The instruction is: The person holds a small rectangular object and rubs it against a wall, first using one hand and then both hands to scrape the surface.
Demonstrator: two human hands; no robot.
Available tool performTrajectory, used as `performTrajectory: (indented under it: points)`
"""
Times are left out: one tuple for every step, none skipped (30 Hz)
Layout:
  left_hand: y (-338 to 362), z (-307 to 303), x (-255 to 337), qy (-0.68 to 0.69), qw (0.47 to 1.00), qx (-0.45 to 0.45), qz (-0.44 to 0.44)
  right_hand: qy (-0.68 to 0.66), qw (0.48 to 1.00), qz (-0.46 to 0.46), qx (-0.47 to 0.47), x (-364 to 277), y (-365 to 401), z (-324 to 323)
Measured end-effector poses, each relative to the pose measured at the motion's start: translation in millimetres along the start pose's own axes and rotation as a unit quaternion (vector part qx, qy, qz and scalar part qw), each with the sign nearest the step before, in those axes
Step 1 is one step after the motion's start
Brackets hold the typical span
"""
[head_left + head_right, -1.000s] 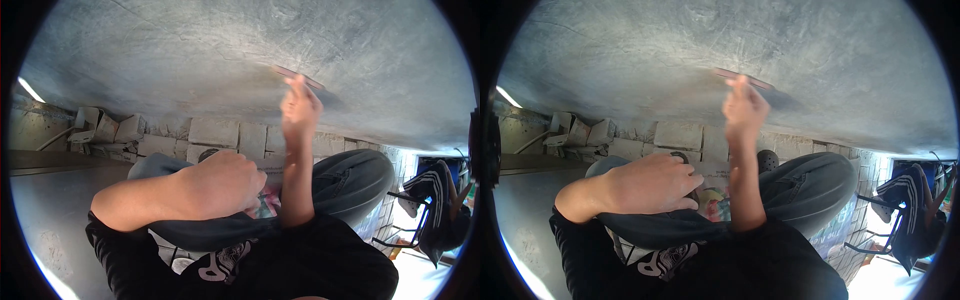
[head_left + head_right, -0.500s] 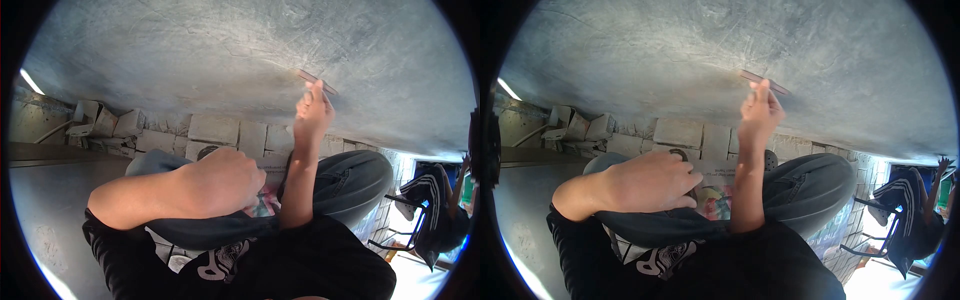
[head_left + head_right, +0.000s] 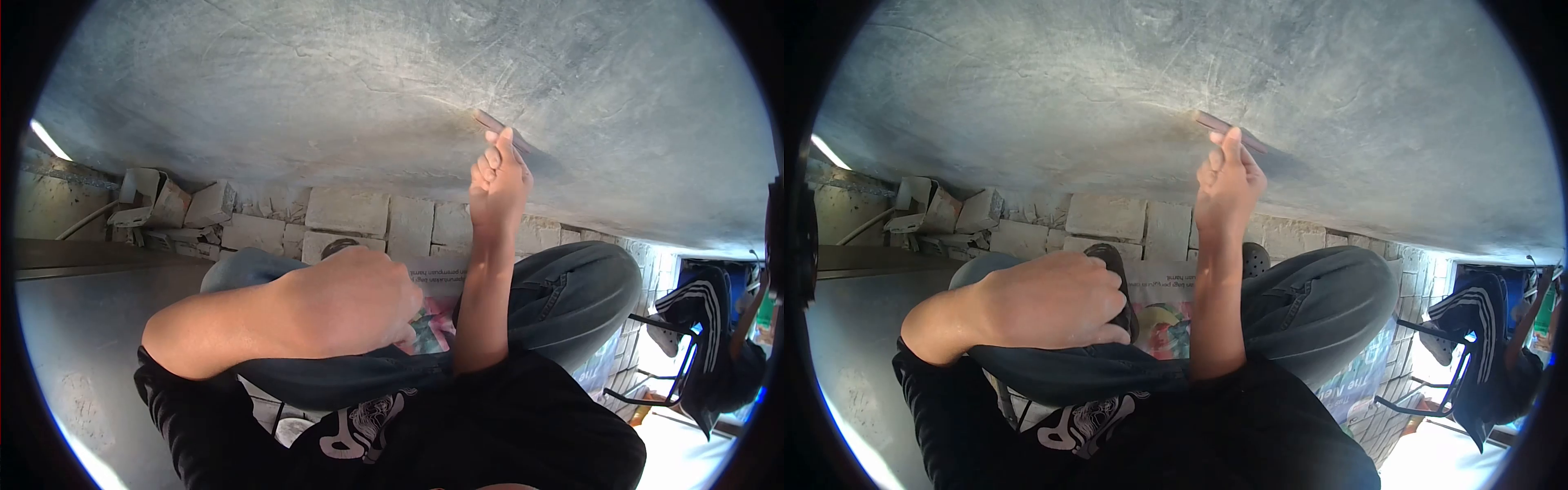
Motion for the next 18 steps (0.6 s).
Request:
performTrajectory:
  points:
    - [-2.7, -0.6, 3.4, 0.001, 1.000, -0.003, 0.002, 0.029, 1.000, 0.000, -0.013, -4.8, 0.3, 8.4]
    - [-5.3, -2.0, 8.4, 0.012, 1.000, -0.006, 0.018, 0.028, 1.000, -0.001, -0.010, -0.6, -0.8, 20.9]
    - [-7.2, -3.5, 12.3, 0.022, 0.999, -0.010, 0.033, 0.052, 0.997, 0.018, -0.063, 10.2, -3.7, 58.3]
    - [-8.3, -4.4, 13.0, 0.019, 0.999, -0.013, 0.036, 0.076, 0.990, 0.038, -0.114, 19.8, -3.3, 83.9]
    - [-7.8, -8.8, 10.4, 0.019, 0.999, -0.002, 0.031, 0.076, 0.990, 0.034, -0.113, 22.0, -2.9, 87.3]
    - [-6.1, -13.0, 7.0, 0.019, 0.999, 0.012, 0.024, 0.061, 0.991, 0.040, -0.114, 26.3, -3.6, 91.3]
    - [-6.1, -11.0, 2.2, 0.019, 0.999, 0.015, 0.024, 0.047, 0.991, 0.048, -0.116, 31.1, -3.7, 93.5]
    - [-5.8, -10.3, -4.3, -0.004, 0.999, 0.039, 0.020, 0.047, 0.991, 0.050, -0.118, 30.2, -3.1, 87.6]
    - [-3.7, -11.0, -8.5, -0.028, 0.998, 0.062, 0.016, 0.071, 0.994, 0.035, -0.070, 20.2, -2.2, 63.8]
    - [-0.9, -9.9, -9.5, -0.027, 0.998, 0.062, 0.015, 0.094, 0.995, 0.020, -0.022, 9.4, -0.8, 39.6]
    - [1.9, -8.2, -7.1, -0.022, 0.998, 0.059, 0.022, 0.094, 0.995, 0.021, -0.022, 3.8, -1.0, 22.7]
    - [3.2, -7.4, -3.7, -0.016, 0.998, 0.057, 0.029, 0.084, 0.996, 0.012, -0.003, -7.5, 0.5, 6.9]
    - [2.8, -7.7, -0.6, -0.014, 0.998, 0.060, 0.030, 0.076, 0.997, 0.003, 0.017, -13.4, 1.6, -5.7]
    - [0.4, -5.5, 4.1, -0.004, 0.998, 0.046, 0.038, 0.078, 0.997, 0.005, 0.018, -9.6, 1.4, -11.0]
    - [-2.2, -3.2, 8.6, 0.004, 0.998, 0.030, 0.047, 0.098, 0.995, -0.003, -0.015, -7.6, 1.2, 3.9]
    - [-3.8, -4.6, 11.1, 0.002, 0.998, 0.027, 0.048, 0.116, 0.992, -0.013, -0.048, -4.2, 0.4, 22.3]
    - [-4.5, -9.3, 13.3, 0.000, 0.998, 0.034, 0.054, 0.095, 0.993, 0.016, -0.062, 12.2, -2.4, 44.7]
    - [-4.7, -12.5, 15.0, 0.000, 0.997, 0.040, 0.060, 0.074, 0.993, 0.046, -0.076, 27.9, -3.3, 64.8]
Point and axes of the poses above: each hand's wrist, its own y-axis away from the middle knuckle, its own z-axis out of the palm, x = y × z, the point moved 10 cm from there along -y, towards the middle knuckle, and after that the axes turned 15 degrees about -x, right-handed, at the moved point
